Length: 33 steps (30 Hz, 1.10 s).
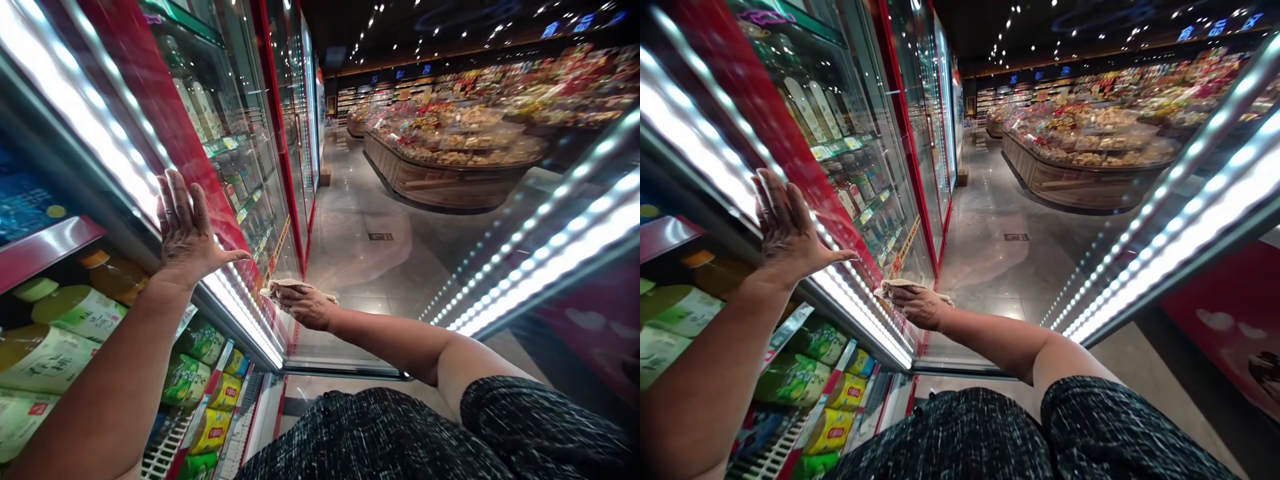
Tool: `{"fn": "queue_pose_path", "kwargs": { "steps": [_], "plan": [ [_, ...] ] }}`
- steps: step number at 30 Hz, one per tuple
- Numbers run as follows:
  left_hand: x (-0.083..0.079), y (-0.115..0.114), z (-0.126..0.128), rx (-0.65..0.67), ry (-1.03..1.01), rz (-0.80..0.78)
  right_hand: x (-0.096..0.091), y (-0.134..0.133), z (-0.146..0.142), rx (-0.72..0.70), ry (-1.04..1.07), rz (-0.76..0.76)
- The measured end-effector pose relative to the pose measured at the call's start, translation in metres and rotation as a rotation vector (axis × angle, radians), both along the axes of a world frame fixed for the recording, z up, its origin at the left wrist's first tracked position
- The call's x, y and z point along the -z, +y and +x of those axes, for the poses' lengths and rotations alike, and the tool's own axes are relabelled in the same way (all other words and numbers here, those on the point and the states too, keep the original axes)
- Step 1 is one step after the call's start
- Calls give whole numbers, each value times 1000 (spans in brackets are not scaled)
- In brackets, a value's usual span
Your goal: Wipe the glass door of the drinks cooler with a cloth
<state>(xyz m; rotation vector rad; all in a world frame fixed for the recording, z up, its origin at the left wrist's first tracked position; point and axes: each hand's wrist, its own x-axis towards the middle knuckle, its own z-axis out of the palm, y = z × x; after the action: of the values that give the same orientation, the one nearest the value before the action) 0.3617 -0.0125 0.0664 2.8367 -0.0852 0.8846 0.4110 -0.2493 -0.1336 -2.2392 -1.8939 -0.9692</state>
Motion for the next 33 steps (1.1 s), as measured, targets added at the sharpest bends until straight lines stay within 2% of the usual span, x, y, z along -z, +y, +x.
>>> {"fn": "queue_pose_path", "kwargs": {
  "steps": [5,8,11,13,16,18,20,23,25,27,30,33],
  "plan": [
    [-4,-6,-1,-32,-39,62,-30,-19,-1,55,20,123],
    [-6,-9,-2,-35,-9,13,-19,-33,-2,87,-53,176],
    [-6,-12,-3,-69,4,11,9,-48,-1,65,-102,119],
    [-6,-13,-4,-92,11,10,15,-58,0,26,-103,89],
    [-6,-15,-4,-114,3,10,-6,-75,1,22,-57,135],
    [-5,-15,-4,-118,-8,21,-26,-85,1,59,-24,210],
    [-4,-14,-2,-115,-10,25,-36,-94,0,104,-17,275],
    [-4,-10,1,-107,2,45,-21,-102,0,139,-37,308],
    [-3,-8,3,-115,-4,98,-3,-107,1,128,-32,272],
    [-2,-7,5,-130,-22,145,7,-112,3,94,-27,215],
    [0,-10,6,-137,-45,126,-3,-125,5,94,-38,200],
    [2,-17,8,-141,-44,55,-21,-140,7,181,-22,290]
  ]
}}
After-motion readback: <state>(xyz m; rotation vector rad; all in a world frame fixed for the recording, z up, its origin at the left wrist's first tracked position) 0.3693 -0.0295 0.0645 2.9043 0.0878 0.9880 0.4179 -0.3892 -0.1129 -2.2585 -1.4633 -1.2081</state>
